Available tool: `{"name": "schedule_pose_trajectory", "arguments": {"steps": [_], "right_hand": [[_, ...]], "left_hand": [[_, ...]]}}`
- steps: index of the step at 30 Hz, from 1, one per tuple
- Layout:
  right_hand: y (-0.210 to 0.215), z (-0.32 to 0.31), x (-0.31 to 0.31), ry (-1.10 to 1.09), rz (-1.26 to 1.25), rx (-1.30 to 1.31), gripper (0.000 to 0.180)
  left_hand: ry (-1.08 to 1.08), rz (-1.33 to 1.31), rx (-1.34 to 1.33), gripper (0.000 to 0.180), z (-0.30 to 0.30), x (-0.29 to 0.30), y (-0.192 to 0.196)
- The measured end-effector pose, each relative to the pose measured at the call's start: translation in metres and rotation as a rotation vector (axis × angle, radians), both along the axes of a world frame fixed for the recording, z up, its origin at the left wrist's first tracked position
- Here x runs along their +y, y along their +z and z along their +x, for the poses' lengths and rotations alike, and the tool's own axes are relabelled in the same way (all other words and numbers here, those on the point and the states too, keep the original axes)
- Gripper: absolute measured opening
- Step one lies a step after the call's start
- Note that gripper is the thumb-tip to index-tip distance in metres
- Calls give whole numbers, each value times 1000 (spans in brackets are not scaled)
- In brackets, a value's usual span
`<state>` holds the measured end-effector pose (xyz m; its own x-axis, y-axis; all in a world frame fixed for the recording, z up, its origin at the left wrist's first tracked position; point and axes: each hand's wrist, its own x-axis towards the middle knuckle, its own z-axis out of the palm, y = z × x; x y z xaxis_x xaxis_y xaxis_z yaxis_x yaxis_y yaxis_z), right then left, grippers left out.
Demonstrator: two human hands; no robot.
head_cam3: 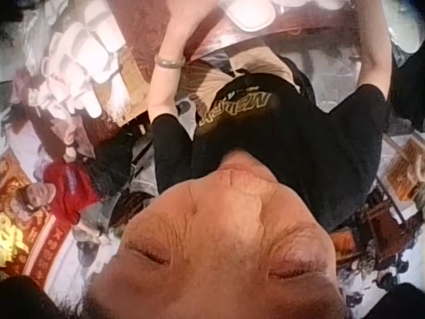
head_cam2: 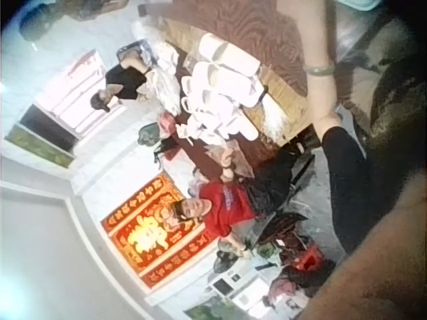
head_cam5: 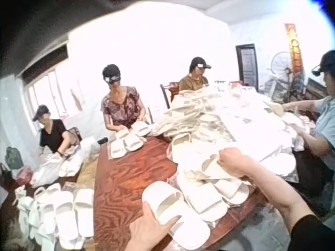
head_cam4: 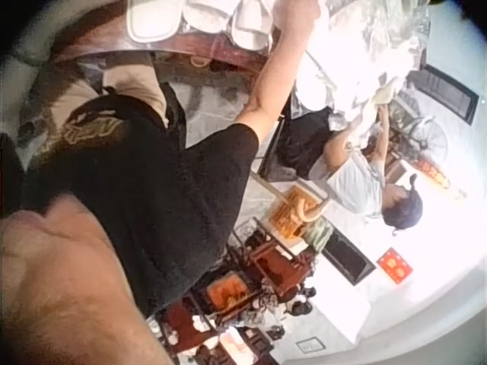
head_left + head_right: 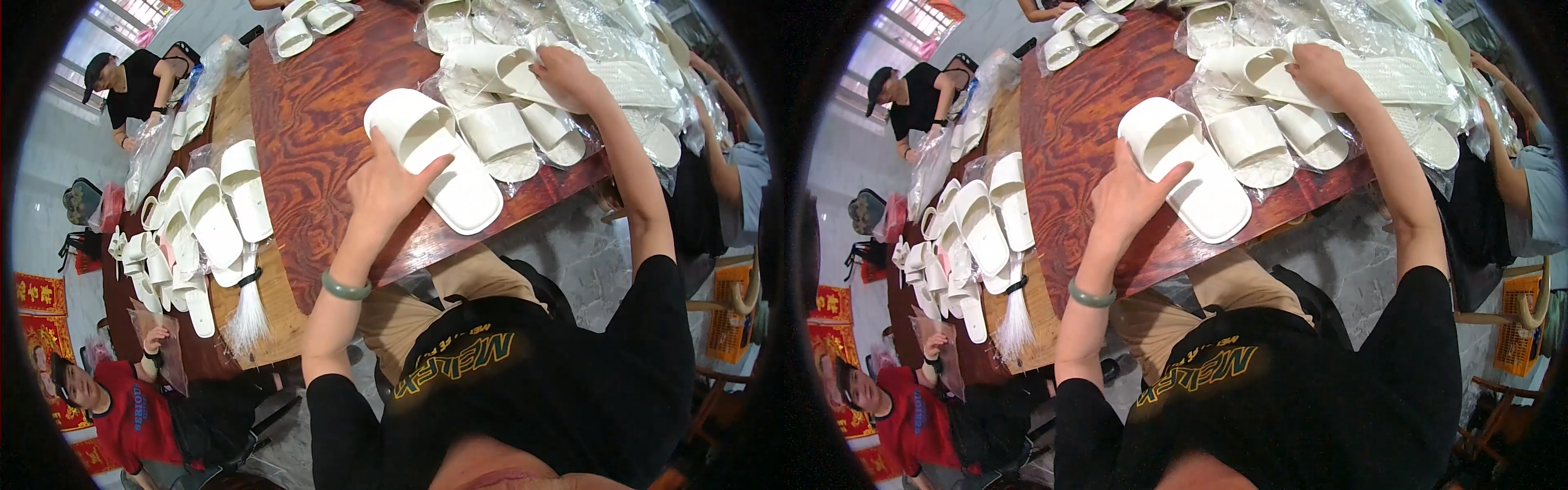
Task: Tagging and bagging pairs of white slippers at a manufacturing workstation.
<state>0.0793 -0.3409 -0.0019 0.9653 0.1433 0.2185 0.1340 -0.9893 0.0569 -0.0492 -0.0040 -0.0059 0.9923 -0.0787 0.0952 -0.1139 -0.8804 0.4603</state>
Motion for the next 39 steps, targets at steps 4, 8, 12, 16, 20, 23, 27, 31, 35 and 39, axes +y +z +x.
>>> {"name": "schedule_pose_trajectory", "arguments": {"steps": [4, 8, 12, 16, 20, 23, 27, 31, 35, 39], "right_hand": [[-3, 27, -9, 55, 57, 107, 45], [27, 27, 10, -98, 121, 520, 45], [57, 5, 16, 65, 247, 0, 40], [110, -30, 48, 131, 249, -196, 29], [96, -50, 88, 321, 556, 15, 25], [45, -62, 120, 436, 746, 188, 23], [-12, -84, 171, 473, 776, 372, 34], [-34, -90, 162, 521, 516, 382, 33], [10, -110, 166, 595, 219, 261, 26], [22, -128, 218, 982, 808, 257, 14]], "left_hand": [[-24, 109, 14, 77, 22, -7, -21], [80, 110, -62, 49, 33, 10, -31], [122, 8, -164, 44, 29, 24, -7], [166, -1, -248, 42, 12, 40, 37], [202, 18, -286, 36, -8, 74, 46], [256, 106, -207, 35, -22, 94, 41], [265, 221, -122, 40, -34, 140, -7], [241, 55, -102, 45, -52, 154, -25], [297, -363, -372, 58, -88, 151, 3], [-36, -786, -246, 71, -98, 122, 13]]}}
